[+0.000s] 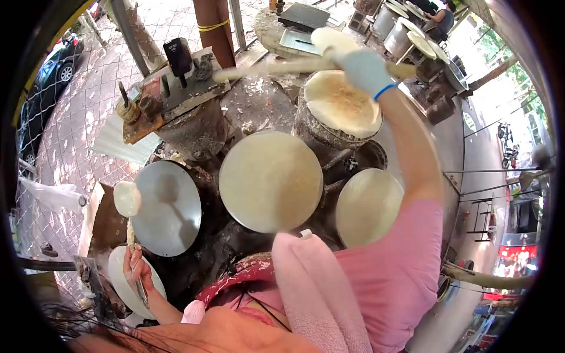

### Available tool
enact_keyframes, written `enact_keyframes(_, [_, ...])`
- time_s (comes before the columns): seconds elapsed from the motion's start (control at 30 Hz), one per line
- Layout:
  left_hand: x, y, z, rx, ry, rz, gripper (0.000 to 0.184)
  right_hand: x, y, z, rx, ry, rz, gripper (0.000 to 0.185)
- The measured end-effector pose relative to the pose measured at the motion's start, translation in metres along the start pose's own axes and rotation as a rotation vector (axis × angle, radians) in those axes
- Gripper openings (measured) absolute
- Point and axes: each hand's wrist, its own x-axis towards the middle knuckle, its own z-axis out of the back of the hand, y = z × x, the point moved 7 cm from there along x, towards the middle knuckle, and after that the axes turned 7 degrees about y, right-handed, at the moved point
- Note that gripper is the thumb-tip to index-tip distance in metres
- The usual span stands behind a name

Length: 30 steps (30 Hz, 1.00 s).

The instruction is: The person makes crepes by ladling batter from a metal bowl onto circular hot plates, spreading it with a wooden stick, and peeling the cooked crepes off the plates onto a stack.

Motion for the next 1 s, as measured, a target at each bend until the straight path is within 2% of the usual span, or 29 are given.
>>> enact_keyframes(0.1, [0.002, 0.012, -0.009, -0.037, 0.014, 0.015, 0.032, 0.003, 0.011, -0.131, -0.005, -0.112, 0.026, 0.030])
enact_keyframes(0.17, [0.004, 0.018, -0.012, -0.057, 0.038, 0.030, 0.033, -0.018, 0.025, -0.181, 0.041, -0.218, -0.040, 0.030])
enact_keyframes(0.23, [0.007, 0.024, -0.018, -0.077, 0.056, 0.026, 0.034, -0.027, 0.027, -0.262, 0.077, -0.183, -0.090, 0.033])
enact_keyframes(0.37, [0.013, 0.024, -0.023, -0.111, 0.072, 0.013, 0.033, -0.042, 0.041, -0.307, 0.086, -0.093, -0.182, 0.039])
enact_keyframes(0.43, [0.024, 0.023, -0.019, -0.142, 0.143, 0.040, 0.032, -0.042, 0.041, -0.301, 0.089, -0.082, -0.239, 0.039])
enact_keyframes(0.47, [0.034, 0.020, -0.010, -0.159, 0.207, 0.062, 0.031, -0.043, 0.036, -0.293, 0.226, -0.029, -0.271, 0.040])
enact_keyframes(0.53, [0.053, 0.022, 0.021, -0.193, 0.259, 0.094, 0.029, -0.049, 0.036, -0.266, 0.530, -0.044, -0.301, 0.061])
enact_keyframes(0.57, [0.059, 0.016, 0.025, 0.048, 0.028, -0.088, 0.029, -0.053, 0.042, -0.253, 0.606, -0.016, -0.359, 0.069])
enact_keyframes(0.6, [0.059, 0.010, 0.028, 0.323, -0.252, -0.201, 0.030, -0.056, 0.053, -0.242, 0.726, 0.103, -0.398, 0.066])
enact_keyframes(0.63, [0.085, 0.016, 0.033, 0.297, 0.201, -0.048, 0.034, -0.063, 0.062, -0.258, 0.874, -0.012, -0.328, 0.064])
enact_keyframes(0.67, [0.096, 0.020, 0.035, 0.533, 0.100, -0.077, 0.037, -0.071, 0.086, -0.232, 0.926, 0.086, -0.404, 0.059])
enact_keyframes(0.7, [0.110, 0.023, 0.036, 0.821, 0.096, -0.057, 0.036, -0.079, 0.119, -0.208, 1.106, 0.096, -0.404, 0.053])
enact_keyframes(0.73, [0.131, 0.032, 0.050, 0.816, 0.108, -0.040, 0.034, -0.084, 0.154, -0.217, 1.239, 0.061, -0.306, 0.051])
enact_keyframes(0.77, [0.145, 0.040, 0.062, 0.870, -0.004, -0.018, 0.034, -0.094, 0.191, -0.232, 1.362, 0.023, -0.220, 0.049])
enact_keyframes(0.8, [0.156, 0.046, 0.076, 0.922, -0.103, 0.006, 0.034, -0.106, 0.236, -0.254, 1.422, 0.106, -0.220, 0.048])
enact_keyframes(0.83, [0.167, 0.048, 0.089, 1.051, -0.081, -0.036, 0.033, -0.119, 0.283, -0.260, 1.476, 0.185, -0.232, 0.047])
enact_keyframes(0.9, [0.190, 0.053, 0.113, 1.301, -0.020, -0.119, 0.030, -0.134, 0.375, -0.204, 1.673, 0.292, -0.288, 0.044])
enact_keyframes(0.97, [0.199, 0.037, 0.125, 1.687, 0.060, -0.432, 0.030, -0.143, 0.441, -0.157, 1.487, 0.267, -0.230, 0.051])
enact_keyframes(1.0, [0.197, 0.031, 0.125, 1.865, 0.101, -0.605, 0.030, -0.148, 0.468, -0.150, 1.282, 0.338, -0.216, 0.052])
